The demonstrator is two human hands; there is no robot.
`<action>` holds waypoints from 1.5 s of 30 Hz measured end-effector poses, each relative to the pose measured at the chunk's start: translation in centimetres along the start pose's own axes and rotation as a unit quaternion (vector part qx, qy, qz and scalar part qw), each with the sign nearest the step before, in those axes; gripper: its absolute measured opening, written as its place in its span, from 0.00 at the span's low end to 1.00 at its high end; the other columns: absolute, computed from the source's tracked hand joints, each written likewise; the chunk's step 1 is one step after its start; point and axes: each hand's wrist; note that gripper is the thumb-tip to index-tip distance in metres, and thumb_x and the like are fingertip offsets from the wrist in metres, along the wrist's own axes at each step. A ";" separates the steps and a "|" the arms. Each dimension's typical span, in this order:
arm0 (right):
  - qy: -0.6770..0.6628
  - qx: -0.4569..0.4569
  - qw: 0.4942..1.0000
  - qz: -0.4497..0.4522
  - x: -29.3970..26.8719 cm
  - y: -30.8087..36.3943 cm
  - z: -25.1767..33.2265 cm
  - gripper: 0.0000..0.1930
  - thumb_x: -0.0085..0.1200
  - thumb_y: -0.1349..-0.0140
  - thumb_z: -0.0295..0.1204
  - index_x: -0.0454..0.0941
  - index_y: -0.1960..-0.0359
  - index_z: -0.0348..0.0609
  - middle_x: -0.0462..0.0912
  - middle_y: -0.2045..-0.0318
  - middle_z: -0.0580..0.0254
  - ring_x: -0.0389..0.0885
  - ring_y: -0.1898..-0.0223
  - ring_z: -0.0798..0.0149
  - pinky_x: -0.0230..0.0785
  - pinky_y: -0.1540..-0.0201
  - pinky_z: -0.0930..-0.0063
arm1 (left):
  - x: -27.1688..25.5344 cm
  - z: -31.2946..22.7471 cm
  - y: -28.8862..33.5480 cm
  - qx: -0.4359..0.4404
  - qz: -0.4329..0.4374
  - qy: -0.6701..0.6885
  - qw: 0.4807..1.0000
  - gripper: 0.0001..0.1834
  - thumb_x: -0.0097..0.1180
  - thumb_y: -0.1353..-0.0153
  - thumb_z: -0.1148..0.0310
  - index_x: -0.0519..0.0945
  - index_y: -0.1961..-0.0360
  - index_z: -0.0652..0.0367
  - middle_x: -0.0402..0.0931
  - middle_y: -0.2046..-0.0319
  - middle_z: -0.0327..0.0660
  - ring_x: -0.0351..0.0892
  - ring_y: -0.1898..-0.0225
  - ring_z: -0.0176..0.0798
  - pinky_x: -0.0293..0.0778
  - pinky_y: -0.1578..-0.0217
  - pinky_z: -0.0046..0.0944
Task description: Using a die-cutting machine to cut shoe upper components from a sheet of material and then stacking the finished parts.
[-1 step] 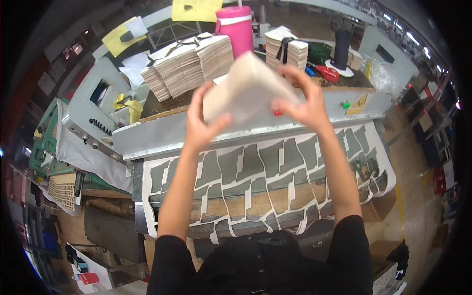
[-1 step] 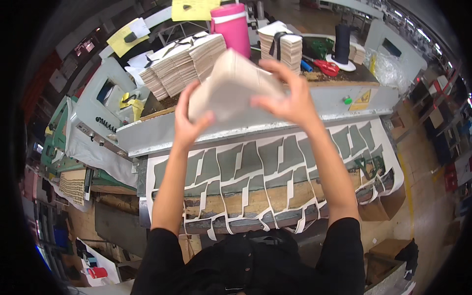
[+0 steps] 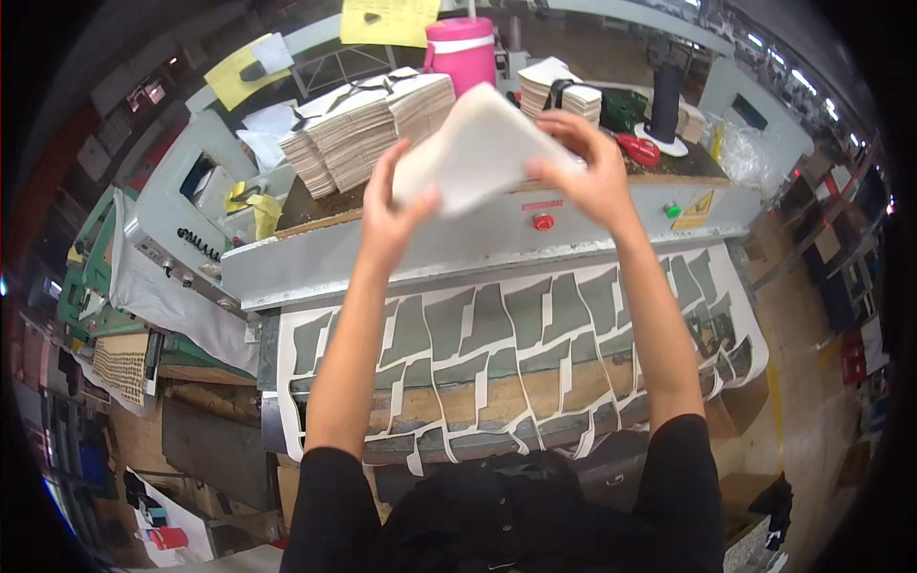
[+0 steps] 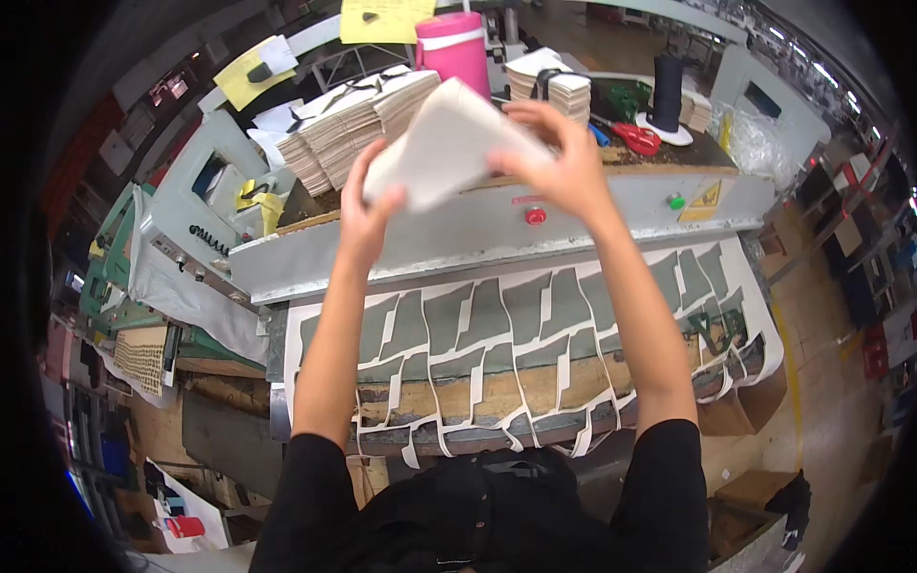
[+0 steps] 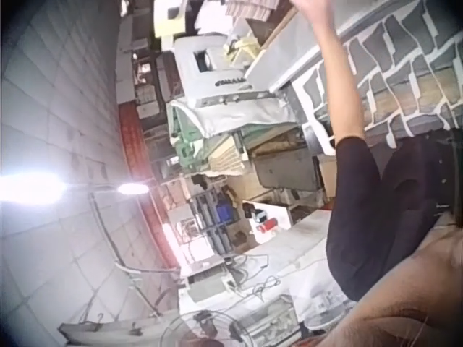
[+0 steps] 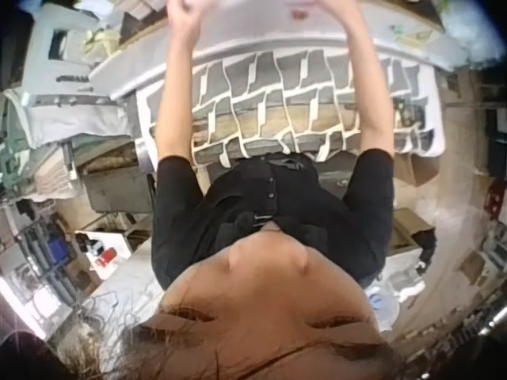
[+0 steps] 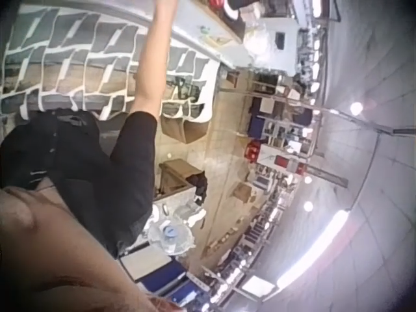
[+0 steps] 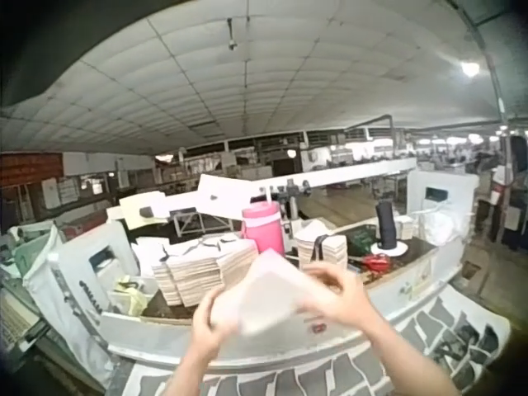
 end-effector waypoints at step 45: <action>-0.069 0.045 0.995 -0.058 2.5 -1.4 -14.8 0.28 0.78 0.43 0.28 0.80 0.42 0.32 0.89 0.49 0.55 0.87 0.48 0.65 0.79 0.41 0.68 | 2.3 8.9 -5.4 -0.046 0.023 -0.144 0.988 0.59 0.85 0.51 0.59 0.60 0.24 0.63 0.80 0.36 0.57 0.81 0.35 0.52 0.74 0.33 0.48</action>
Point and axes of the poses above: each hand's wrist, its own y-axis away from the middle knuckle, its own x-axis out of the palm, z = x × y
